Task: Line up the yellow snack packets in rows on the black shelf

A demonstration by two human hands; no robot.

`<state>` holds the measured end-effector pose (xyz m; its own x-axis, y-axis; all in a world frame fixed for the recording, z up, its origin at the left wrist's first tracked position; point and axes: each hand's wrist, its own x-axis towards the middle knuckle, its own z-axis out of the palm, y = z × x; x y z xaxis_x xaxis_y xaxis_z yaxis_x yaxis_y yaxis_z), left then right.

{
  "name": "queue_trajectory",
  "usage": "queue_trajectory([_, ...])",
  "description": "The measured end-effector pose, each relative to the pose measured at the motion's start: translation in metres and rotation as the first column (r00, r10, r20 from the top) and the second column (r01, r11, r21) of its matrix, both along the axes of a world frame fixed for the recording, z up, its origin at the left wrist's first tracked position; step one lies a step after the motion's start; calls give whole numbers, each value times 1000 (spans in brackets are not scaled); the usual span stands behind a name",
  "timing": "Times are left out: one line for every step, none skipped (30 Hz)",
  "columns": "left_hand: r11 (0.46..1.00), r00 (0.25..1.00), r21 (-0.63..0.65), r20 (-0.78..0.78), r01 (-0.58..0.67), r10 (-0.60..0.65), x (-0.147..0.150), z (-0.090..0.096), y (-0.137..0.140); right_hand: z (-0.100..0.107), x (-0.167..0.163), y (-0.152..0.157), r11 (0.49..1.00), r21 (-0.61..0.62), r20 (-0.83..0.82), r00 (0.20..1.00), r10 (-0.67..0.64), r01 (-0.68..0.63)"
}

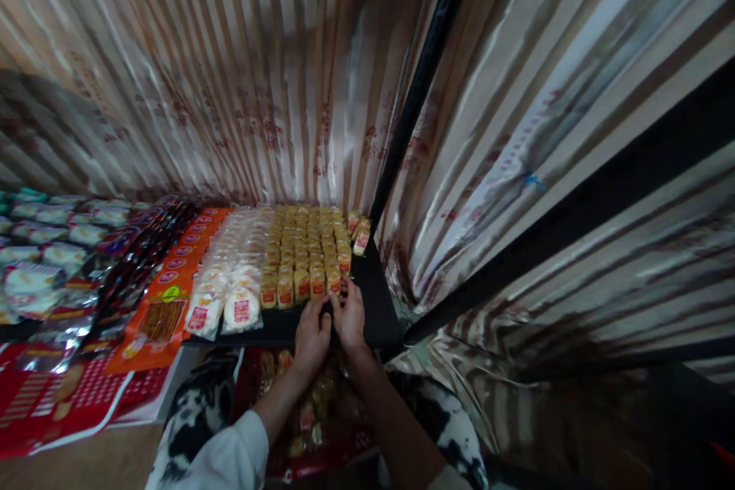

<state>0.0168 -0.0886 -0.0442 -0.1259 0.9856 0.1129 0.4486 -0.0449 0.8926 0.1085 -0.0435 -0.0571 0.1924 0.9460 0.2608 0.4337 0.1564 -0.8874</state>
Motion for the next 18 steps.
queue_trajectory([1000,1000,4,0,-8,8,-1,-2,0,-1,0,0,1000,15,-8,1000,-5,5])
queue_trajectory([1000,1000,11,-3,-13,13,-1,-3,1,-2,0,0,1000,26,-14,1000,-12,13])
queue_trajectory([1000,1000,18,-12,-11,11,-2,-4,1,-3,0,0,999,32,-16,1000,-19,20])
queue_trajectory([1000,1000,26,-24,-3,3,-2,-5,2,-5,0,1,999,34,-12,1000,-25,25])
queue_trajectory([999,999,35,-40,7,-6,-2,-6,3,-7,-1,2,999,33,-3,1000,-28,28])
queue_trajectory([999,998,44,-58,17,-14,-3,-7,3,-8,-1,3,999,31,9,999,-31,30])
queue_trajectory([998,997,53,-76,26,-22,-3,-8,5,-10,-1,4,999,30,21,999,-34,33])
queue_trajectory([998,995,61,-93,34,-28,-3,-9,6,-11,-2,5,999,29,32,999,-37,36])
queue_trajectory([997,993,67,-110,43,-35,-4,-11,7,-11,-2,6,999,28,43,998,-38,37])
queue_trajectory([996,991,74,-128,52,-42,-4,-13,7,-12,-3,7,999,26,51,998,-40,38])
queue_trajectory([995,988,80,-145,63,-51,-5,-15,8,-12,-3,7,999,22,58,998,-40,39])
queue_trajectory([994,985,87,-162,72,-57,-5,-17,8,-11,-3,8,999,19,63,997,-39,38])
queue_trajectory([993,982,95,-177,76,-58,-5,-18,9,-10,-3,7,999,15,66,997,-36,35])
queue_trajectory([992,980,103,-191,74,-54,-5,-19,8,-9,-3,7,999,11,66,997,-32,32])
queue_trajectory([992,978,110,-202,69,-45,-4,-20,8,-9,-3,7,1000,9,61,998,-27,27])
queue_trajectory([992,977,115,-210,58,-32,-3,-21,8,-8,-3,6,1000,7,53,998,-23,22])
queue_trajectory([992,976,120,-216,45,-18,-3,-21,7,-7,-3,5,1000,8,45,999,-17,17])
queue_trajectory([991,976,127,-217,34,-6,-2,-22,7,-7,-2,5,1000,11,37,999,-14,13])
